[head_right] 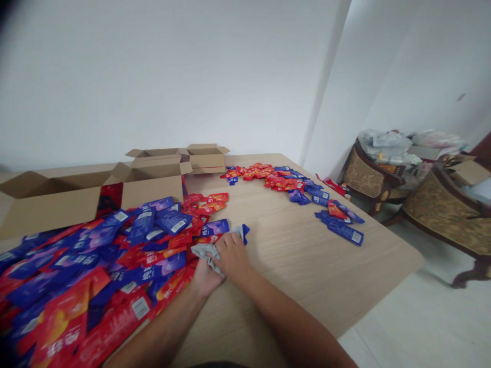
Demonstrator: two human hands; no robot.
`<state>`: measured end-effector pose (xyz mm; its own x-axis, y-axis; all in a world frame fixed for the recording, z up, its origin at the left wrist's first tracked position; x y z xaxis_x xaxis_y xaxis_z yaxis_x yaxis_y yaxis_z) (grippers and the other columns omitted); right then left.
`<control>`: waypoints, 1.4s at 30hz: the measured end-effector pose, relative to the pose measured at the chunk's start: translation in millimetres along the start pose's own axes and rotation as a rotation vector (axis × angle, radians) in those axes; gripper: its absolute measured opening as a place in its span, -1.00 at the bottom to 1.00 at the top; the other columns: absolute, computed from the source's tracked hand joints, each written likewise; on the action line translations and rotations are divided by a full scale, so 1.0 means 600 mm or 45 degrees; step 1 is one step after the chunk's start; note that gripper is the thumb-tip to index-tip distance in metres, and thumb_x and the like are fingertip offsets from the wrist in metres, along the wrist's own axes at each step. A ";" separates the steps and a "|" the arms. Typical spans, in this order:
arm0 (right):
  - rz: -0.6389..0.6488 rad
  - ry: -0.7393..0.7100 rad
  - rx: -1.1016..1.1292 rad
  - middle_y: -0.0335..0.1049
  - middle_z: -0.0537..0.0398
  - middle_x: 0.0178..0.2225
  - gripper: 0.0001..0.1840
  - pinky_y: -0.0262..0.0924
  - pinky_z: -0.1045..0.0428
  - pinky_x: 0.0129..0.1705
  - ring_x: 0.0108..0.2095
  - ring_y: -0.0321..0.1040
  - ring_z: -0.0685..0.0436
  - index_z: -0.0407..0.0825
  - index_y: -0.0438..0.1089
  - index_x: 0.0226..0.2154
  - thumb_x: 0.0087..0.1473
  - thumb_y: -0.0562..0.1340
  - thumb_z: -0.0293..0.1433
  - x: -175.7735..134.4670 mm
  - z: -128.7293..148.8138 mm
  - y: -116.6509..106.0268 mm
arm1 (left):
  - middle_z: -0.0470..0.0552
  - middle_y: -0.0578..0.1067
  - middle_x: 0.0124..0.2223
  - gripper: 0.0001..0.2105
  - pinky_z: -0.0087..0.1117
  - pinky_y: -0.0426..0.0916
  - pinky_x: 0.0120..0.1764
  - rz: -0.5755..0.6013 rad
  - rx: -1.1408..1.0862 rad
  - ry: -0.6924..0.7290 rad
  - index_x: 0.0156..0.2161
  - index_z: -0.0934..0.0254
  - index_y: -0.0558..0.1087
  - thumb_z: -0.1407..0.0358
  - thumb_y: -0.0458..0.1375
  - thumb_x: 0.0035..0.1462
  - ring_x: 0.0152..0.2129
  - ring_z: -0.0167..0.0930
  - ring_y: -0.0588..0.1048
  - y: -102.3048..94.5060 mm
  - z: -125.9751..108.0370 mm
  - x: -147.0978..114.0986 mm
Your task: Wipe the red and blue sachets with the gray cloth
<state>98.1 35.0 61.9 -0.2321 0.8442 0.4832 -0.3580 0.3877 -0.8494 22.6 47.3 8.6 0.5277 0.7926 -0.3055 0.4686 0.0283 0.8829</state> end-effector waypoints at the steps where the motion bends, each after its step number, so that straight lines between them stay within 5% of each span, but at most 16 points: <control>1: -0.025 0.079 -0.041 0.30 -0.07 -0.24 -0.69 0.12 -0.13 -0.06 -0.15 0.16 -0.23 -0.06 0.35 -0.24 0.15 0.11 -0.17 0.005 -0.021 -0.004 | -0.03 0.57 -0.31 -0.80 -0.42 0.42 -0.22 0.029 -0.007 -0.012 -0.29 0.31 0.48 0.30 0.02 0.21 -0.37 -0.44 0.54 0.006 0.004 0.000; 8: -0.275 0.379 -0.096 0.27 -0.10 -0.19 -0.63 0.11 -0.10 -0.08 -0.12 0.16 -0.21 -0.07 0.34 -0.17 0.18 0.05 -0.14 0.000 -0.164 -0.047 | 0.20 0.56 -0.17 -0.74 -0.37 0.35 -0.03 0.040 0.162 0.005 -0.09 0.52 0.42 0.55 0.09 0.08 -0.23 -0.33 0.54 0.016 0.014 -0.003; 13: -0.583 0.475 0.196 0.19 -0.17 0.03 -0.50 -0.01 -0.24 0.07 0.07 0.07 -0.28 -0.06 0.27 -0.01 0.11 0.09 -0.09 -0.012 -0.183 -0.052 | 0.13 0.56 -0.26 -0.80 -0.49 0.45 -0.25 0.003 0.143 0.145 -0.13 0.45 0.43 0.51 0.10 0.10 -0.35 -0.41 0.55 0.004 0.000 0.008; 16: -0.411 0.525 0.781 0.35 -0.05 -0.12 -0.57 0.12 -0.14 0.00 -0.06 0.25 -0.18 -0.01 0.32 -0.09 0.16 0.01 -0.08 -0.011 -0.159 -0.020 | 0.02 0.49 -0.46 -0.91 -0.65 0.37 -0.55 0.035 0.127 0.087 -0.26 0.42 0.43 0.46 0.09 0.13 -0.58 -0.54 0.48 -0.006 0.001 0.010; 20: 0.081 0.519 1.522 0.41 0.12 -0.35 -0.63 0.19 -0.02 -0.16 -0.25 0.33 -0.11 0.04 0.40 -0.28 0.06 0.13 -0.04 -0.011 -0.091 0.031 | -0.17 0.27 -0.65 -0.90 -0.73 0.06 -0.78 0.150 0.167 0.061 -0.33 0.38 0.41 0.36 0.11 0.14 -0.80 -0.66 0.20 -0.009 0.008 0.008; 23: 0.120 0.573 1.809 0.32 0.21 -0.48 -0.69 0.14 0.06 -0.29 -0.41 0.26 -0.02 0.01 0.37 -0.44 -0.04 0.25 -0.08 -0.011 -0.063 0.039 | -0.21 0.20 -0.71 -0.80 -0.69 -0.04 -0.82 0.242 0.271 0.070 -0.39 0.37 0.40 0.23 0.12 0.13 -0.86 -0.66 0.09 -0.004 0.017 0.009; 25: 0.026 0.669 1.930 0.24 0.24 -0.53 -0.70 0.10 0.09 -0.38 -0.50 0.17 0.03 -0.01 0.32 -0.48 -0.06 0.27 -0.11 -0.011 -0.067 0.034 | -0.15 0.28 -0.70 -0.77 -0.67 0.06 -0.78 0.265 0.321 0.083 -0.40 0.38 0.40 0.21 0.15 0.11 -0.82 -0.62 0.20 0.003 0.021 0.010; 28: -0.176 0.774 1.840 0.14 0.27 -0.58 -0.66 0.03 0.11 -0.47 -0.56 0.08 0.05 0.00 0.22 -0.55 -0.05 0.25 -0.11 -0.012 -0.099 0.019 | 0.09 0.51 -0.47 -0.64 -0.52 0.37 -0.53 0.262 0.398 0.066 -0.27 0.42 0.43 0.07 0.11 0.11 -0.57 -0.44 0.49 0.015 0.027 0.010; 31: -0.282 0.763 1.505 0.08 0.28 -0.61 -0.63 0.00 0.10 -0.50 -0.56 0.04 0.03 0.01 0.16 -0.58 -0.02 0.20 -0.09 -0.013 -0.130 0.010 | 0.24 0.56 -0.28 -0.47 -0.37 0.43 -0.36 0.283 0.558 0.056 -0.19 0.43 0.42 -0.09 0.06 0.07 -0.42 -0.31 0.55 0.028 0.031 0.003; 37: -0.258 0.590 1.042 0.13 0.24 -0.55 -0.68 0.04 0.07 -0.41 -0.49 0.10 -0.01 0.01 0.15 -0.52 0.11 0.05 -0.13 -0.004 -0.125 0.008 | 0.10 0.50 -0.61 -0.56 -0.48 0.29 -0.63 0.194 0.863 0.215 -0.48 0.38 0.39 -0.05 0.15 0.01 -0.74 -0.44 0.42 0.025 0.026 -0.007; 42: -0.198 0.491 0.969 0.16 0.24 -0.56 -0.69 0.08 0.08 -0.43 -0.51 0.15 -0.01 0.02 0.19 -0.49 0.11 0.04 -0.13 0.070 -0.087 -0.025 | -0.01 0.45 -0.68 -0.59 -0.52 0.21 -0.73 0.142 0.874 0.283 -0.47 0.33 0.35 -0.05 0.17 -0.03 -0.82 -0.49 0.34 0.018 0.021 -0.004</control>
<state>141.1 83.7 83.8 0.1436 0.9221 0.3594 -0.9001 0.2726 -0.3400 35.5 38.1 14.2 0.4762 0.8754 -0.0825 0.7975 -0.3905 0.4599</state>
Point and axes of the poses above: each hand's wrist, its own x-axis towards the middle knuckle, its own y-axis out of the palm, z = x × y, the point moved 4 cm from there along x, towards the middle knuckle
